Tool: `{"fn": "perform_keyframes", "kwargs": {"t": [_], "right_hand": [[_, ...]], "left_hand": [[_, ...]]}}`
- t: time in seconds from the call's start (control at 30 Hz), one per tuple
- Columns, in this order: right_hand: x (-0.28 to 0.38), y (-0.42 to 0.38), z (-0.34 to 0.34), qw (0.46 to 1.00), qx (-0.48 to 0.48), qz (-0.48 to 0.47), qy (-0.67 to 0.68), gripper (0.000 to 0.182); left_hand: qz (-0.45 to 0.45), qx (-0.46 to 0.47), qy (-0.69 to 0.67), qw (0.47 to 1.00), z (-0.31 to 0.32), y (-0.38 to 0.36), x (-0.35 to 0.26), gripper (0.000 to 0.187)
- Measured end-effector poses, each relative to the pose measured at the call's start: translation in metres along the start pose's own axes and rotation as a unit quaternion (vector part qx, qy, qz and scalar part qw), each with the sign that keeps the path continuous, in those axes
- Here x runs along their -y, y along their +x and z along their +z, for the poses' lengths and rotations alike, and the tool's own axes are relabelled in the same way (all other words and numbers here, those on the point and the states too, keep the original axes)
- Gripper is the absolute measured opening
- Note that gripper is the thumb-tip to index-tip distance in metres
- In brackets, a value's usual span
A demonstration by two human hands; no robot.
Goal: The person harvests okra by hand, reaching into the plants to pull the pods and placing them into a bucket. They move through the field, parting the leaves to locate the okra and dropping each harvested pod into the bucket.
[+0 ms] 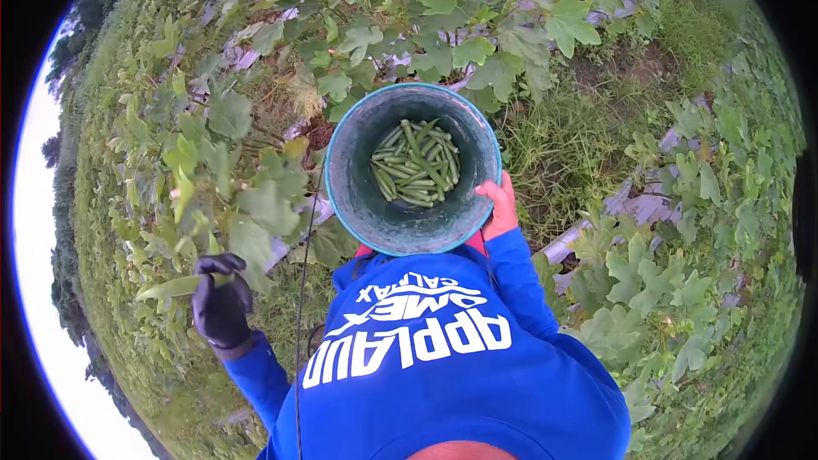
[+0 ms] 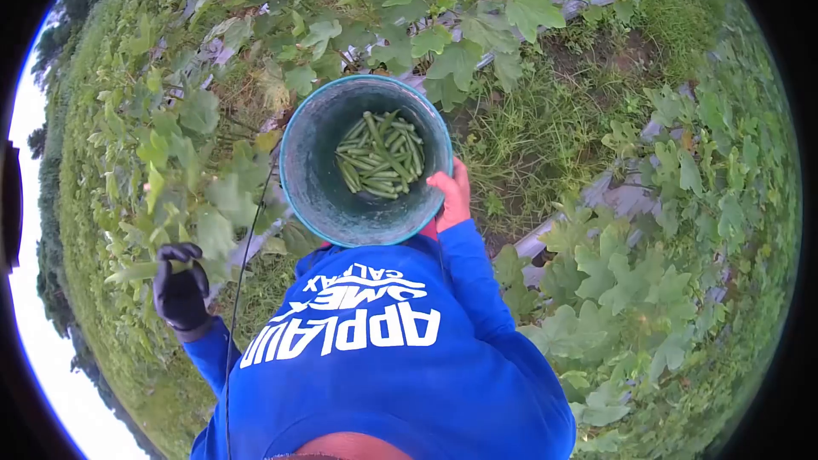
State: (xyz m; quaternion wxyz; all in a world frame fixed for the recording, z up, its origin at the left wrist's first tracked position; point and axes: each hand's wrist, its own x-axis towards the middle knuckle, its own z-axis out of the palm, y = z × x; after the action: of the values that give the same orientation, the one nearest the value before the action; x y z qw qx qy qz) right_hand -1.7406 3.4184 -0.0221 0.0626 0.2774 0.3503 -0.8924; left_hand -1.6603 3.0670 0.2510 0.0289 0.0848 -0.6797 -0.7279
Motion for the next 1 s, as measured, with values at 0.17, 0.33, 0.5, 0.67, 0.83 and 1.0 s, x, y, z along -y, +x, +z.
{"fn": "perform_keyframes", "kwargs": {"t": [0.17,0.33,0.5,0.67,0.83,1.0], "right_hand": [[0.015,0.002,-0.002,0.999,0.028,-0.012,-0.018,0.055],[0.042,0.003,-0.016,0.999,0.007,-0.034,-0.035,0.056],[0.060,0.000,-0.051,0.996,-0.042,-0.074,0.010,0.060],[0.081,0.006,-0.075,0.988,-0.091,-0.125,0.020,0.039],[0.110,0.030,-0.102,0.975,-0.143,-0.165,0.036,0.041],[0.154,0.075,-0.127,0.961,-0.192,-0.187,0.075,0.044]], "left_hand": [[0.120,0.047,0.029,0.991,0.086,0.056,0.010,0.040],[0.061,0.226,0.361,0.902,0.153,0.096,0.060,0.030],[0.015,0.184,0.313,0.931,0.182,0.144,0.079,0.027],[-0.009,0.218,0.253,0.942,0.225,0.229,0.102,0.028],[-0.007,0.118,0.291,0.949,0.274,0.367,0.147,0.041],[0.126,-0.108,0.513,0.842,0.331,0.490,0.187,0.053]]}}
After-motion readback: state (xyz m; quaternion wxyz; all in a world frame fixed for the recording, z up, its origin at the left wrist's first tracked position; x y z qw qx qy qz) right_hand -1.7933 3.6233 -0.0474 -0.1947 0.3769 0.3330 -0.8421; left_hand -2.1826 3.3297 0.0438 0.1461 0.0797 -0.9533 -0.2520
